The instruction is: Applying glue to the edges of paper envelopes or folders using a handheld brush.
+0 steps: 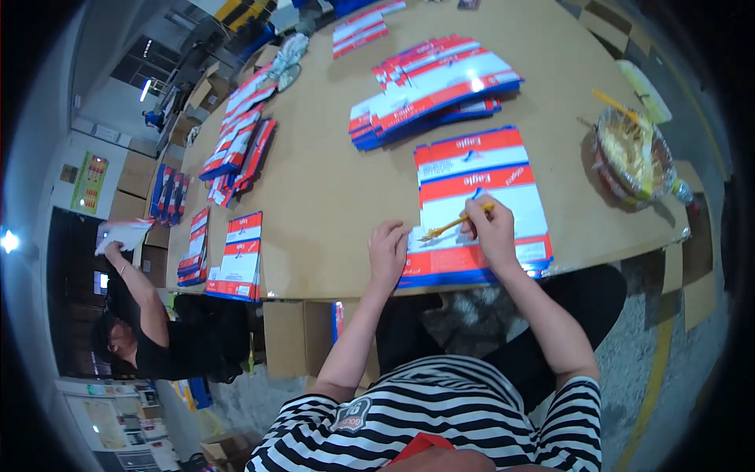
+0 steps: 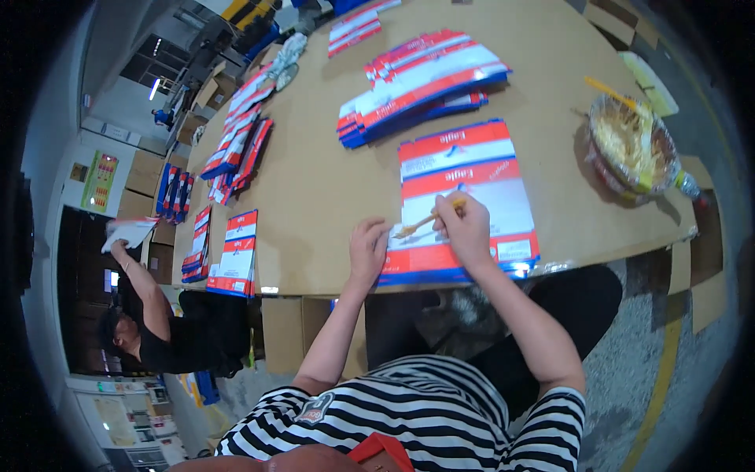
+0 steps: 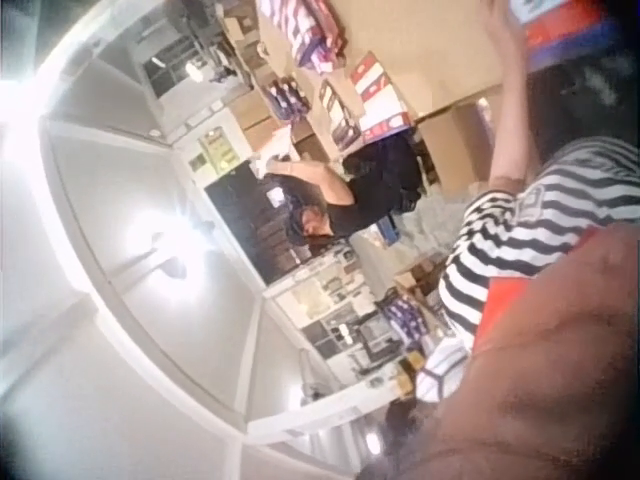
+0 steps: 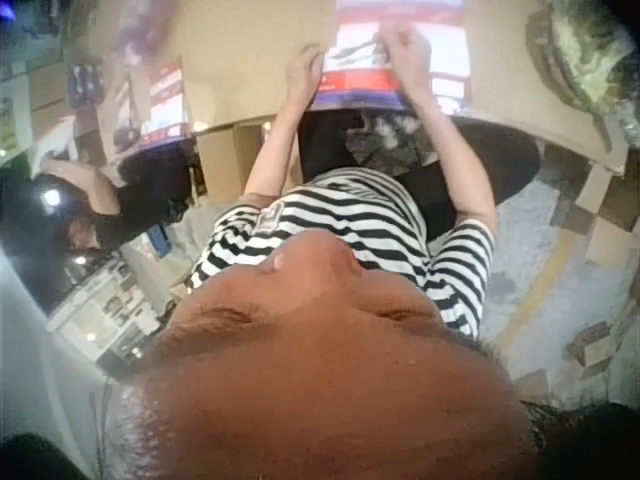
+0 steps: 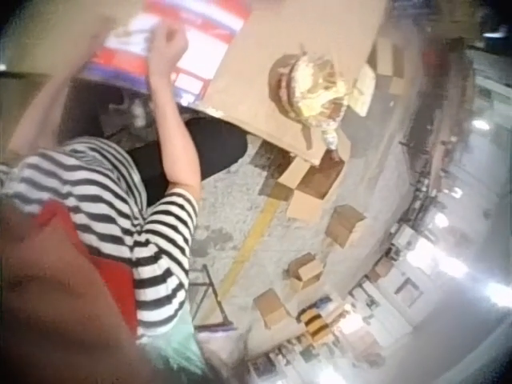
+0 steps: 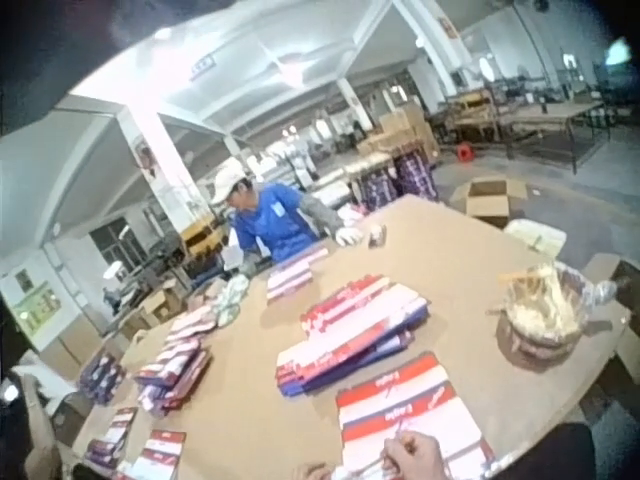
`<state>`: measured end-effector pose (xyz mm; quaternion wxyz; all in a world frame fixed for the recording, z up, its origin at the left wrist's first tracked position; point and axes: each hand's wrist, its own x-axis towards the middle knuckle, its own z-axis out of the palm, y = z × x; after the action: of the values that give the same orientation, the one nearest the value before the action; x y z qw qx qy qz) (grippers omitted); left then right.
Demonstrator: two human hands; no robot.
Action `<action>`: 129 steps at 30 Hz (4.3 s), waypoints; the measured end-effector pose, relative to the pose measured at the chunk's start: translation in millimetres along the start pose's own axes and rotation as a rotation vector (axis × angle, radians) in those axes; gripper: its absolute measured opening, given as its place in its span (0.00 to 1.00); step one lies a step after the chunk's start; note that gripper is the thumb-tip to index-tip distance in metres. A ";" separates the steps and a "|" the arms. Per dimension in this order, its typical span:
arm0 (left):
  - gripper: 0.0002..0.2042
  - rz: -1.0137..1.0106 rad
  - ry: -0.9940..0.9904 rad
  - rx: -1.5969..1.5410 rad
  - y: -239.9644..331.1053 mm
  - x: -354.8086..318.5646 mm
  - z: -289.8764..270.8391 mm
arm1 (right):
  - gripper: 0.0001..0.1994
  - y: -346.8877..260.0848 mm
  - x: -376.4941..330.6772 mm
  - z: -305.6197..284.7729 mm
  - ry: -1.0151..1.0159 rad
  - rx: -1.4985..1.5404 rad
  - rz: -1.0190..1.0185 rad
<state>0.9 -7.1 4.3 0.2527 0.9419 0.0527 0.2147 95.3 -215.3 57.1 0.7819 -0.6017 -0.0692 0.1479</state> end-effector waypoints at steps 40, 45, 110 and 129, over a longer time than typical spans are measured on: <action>0.60 -0.063 -0.474 0.307 -30.4 273.5 27.1 | 0.11 -42.9 21.8 -53.6 0.281 0.376 -0.213; 0.55 0.018 -0.403 0.333 -27.9 275.5 25.9 | 0.11 -51.9 22.8 -52.9 0.278 0.401 -0.187; 0.18 -0.052 0.107 -0.094 30.4 -3.6 6.9 | 0.20 21.4 25.7 -45.2 0.020 1.141 0.291; 0.29 -0.610 0.070 -1.630 118.1 30.2 -3.8 | 0.22 -12.6 -90.6 57.9 0.227 1.253 0.352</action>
<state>25.4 -101.4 77.6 0.8929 0.4051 0.1403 0.1375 -5.2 -193.4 91.0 0.9507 -0.0468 0.2120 0.2213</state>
